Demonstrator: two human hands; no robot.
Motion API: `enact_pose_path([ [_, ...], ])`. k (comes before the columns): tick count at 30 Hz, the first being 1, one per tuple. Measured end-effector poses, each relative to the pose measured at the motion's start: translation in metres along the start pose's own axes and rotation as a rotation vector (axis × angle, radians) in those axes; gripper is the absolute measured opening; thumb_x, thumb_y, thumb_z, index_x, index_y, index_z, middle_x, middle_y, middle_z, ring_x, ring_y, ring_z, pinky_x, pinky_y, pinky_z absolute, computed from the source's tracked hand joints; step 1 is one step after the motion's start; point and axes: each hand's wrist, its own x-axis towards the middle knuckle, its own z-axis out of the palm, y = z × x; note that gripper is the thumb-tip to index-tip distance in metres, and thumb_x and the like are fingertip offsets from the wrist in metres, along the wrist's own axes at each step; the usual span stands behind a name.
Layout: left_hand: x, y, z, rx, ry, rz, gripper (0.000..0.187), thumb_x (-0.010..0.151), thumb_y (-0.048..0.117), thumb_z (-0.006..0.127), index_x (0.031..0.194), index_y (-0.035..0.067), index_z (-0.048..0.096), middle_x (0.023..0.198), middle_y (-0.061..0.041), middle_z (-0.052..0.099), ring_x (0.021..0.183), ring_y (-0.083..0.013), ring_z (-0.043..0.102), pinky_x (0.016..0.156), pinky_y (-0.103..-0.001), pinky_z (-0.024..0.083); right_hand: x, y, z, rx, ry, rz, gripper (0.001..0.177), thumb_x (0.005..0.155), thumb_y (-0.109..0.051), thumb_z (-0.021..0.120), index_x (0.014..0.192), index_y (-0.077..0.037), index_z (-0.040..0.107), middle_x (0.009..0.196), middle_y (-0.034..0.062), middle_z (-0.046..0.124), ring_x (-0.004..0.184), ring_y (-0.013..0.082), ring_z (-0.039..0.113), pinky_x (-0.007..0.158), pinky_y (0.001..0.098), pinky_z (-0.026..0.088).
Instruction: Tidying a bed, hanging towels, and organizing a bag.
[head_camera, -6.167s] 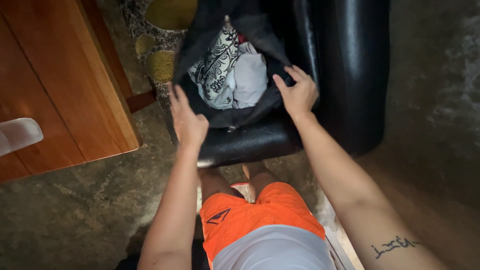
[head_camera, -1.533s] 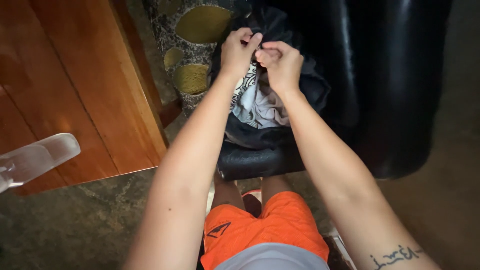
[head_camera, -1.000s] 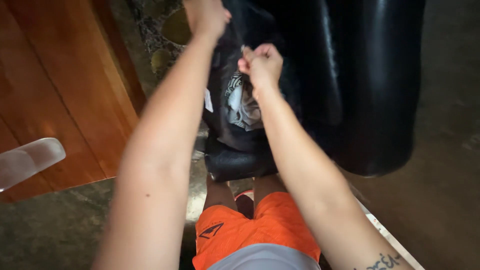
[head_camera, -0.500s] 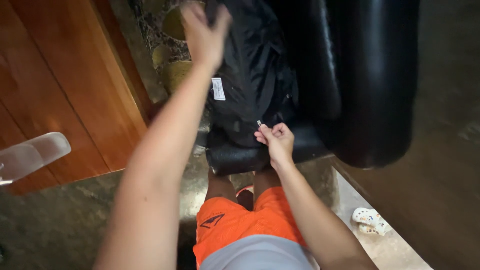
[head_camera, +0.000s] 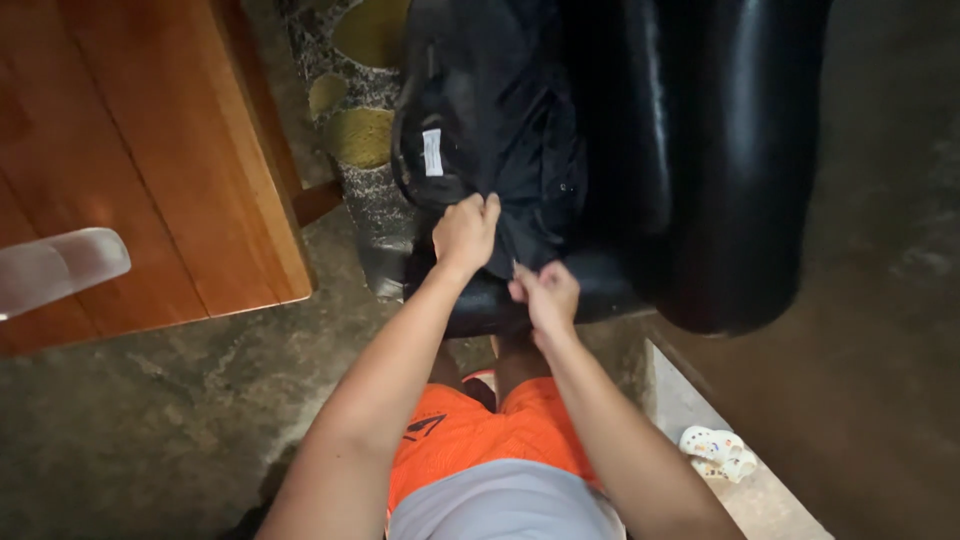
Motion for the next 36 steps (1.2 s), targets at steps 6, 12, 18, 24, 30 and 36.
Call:
enact_pose_path([
  [6,-0.003,0.004,-0.015,-0.029,0.041,0.087,0.045,0.095,0.050,0.058,0.077,0.011,0.071,0.080,-0.019,0.072,0.081,-0.0437,0.069,0.075,-0.054,0.054,-0.021,0.033,-0.040,-0.132,0.068,0.186,0.033,0.088,-0.008,0.076,0.074,-0.010,0.047,0.070,0.0077,0.070,0.059,0.0159,0.069,0.042,0.0269,0.039],
  [12,0.004,-0.008,-0.032,-0.097,0.302,0.177,0.045,0.094,0.045,0.061,0.116,0.006,0.063,0.118,-0.015,0.070,0.119,-0.0360,0.063,0.105,-0.044,0.049,0.015,0.021,-0.045,-0.512,0.037,-0.227,0.017,0.090,-0.010,0.077,0.093,-0.007,0.061,0.077,0.0005,0.061,0.070,0.0092,0.056,0.065,0.0250,0.048],
  [18,0.031,-0.053,-0.016,0.223,0.173,0.284,0.066,0.101,0.039,0.055,0.158,0.010,0.037,0.165,-0.014,0.038,0.156,-0.0358,0.027,0.125,-0.055,0.020,0.018,0.000,-0.033,-0.509,-0.072,-0.310,0.019,0.088,-0.010,0.076,0.100,-0.006,0.062,0.080,-0.0011,0.063,0.073,0.0086,0.058,0.068,0.0245,0.049],
  [24,-0.006,-0.118,0.037,-0.119,0.392,-0.202,0.073,0.103,0.049,0.049,0.163,0.014,0.024,0.169,-0.023,0.017,0.154,-0.0452,0.019,0.122,-0.054,0.022,0.020,0.021,-0.064,-0.639,-0.103,-0.399,0.028,0.081,-0.009,0.078,0.104,-0.006,0.063,0.110,0.0070,0.060,0.092,0.0150,0.065,0.078,0.0292,0.056],
  [30,-0.027,-0.138,0.066,-0.763,0.123,-0.482,0.095,0.093,0.057,0.055,0.165,0.012,0.012,0.156,-0.019,0.052,0.146,-0.0342,0.047,0.120,-0.041,0.035,0.038,-0.016,-0.062,-0.773,0.020,-0.398,0.047,0.083,-0.015,0.078,0.126,-0.010,0.062,0.128,0.0135,0.058,0.114,0.0276,0.060,0.097,0.0383,0.051],
  [36,0.007,-0.118,0.068,-1.523,0.282,-0.398,0.095,0.096,0.038,0.075,0.162,0.005,0.016,0.146,-0.010,0.052,0.138,-0.0252,0.047,0.115,-0.038,0.034,0.111,-0.053,-0.037,-0.397,-0.049,-0.167,0.092,0.091,-0.032,0.075,0.160,-0.014,0.018,0.157,0.0208,0.040,0.147,0.0321,0.040,0.117,0.0409,0.033],
])
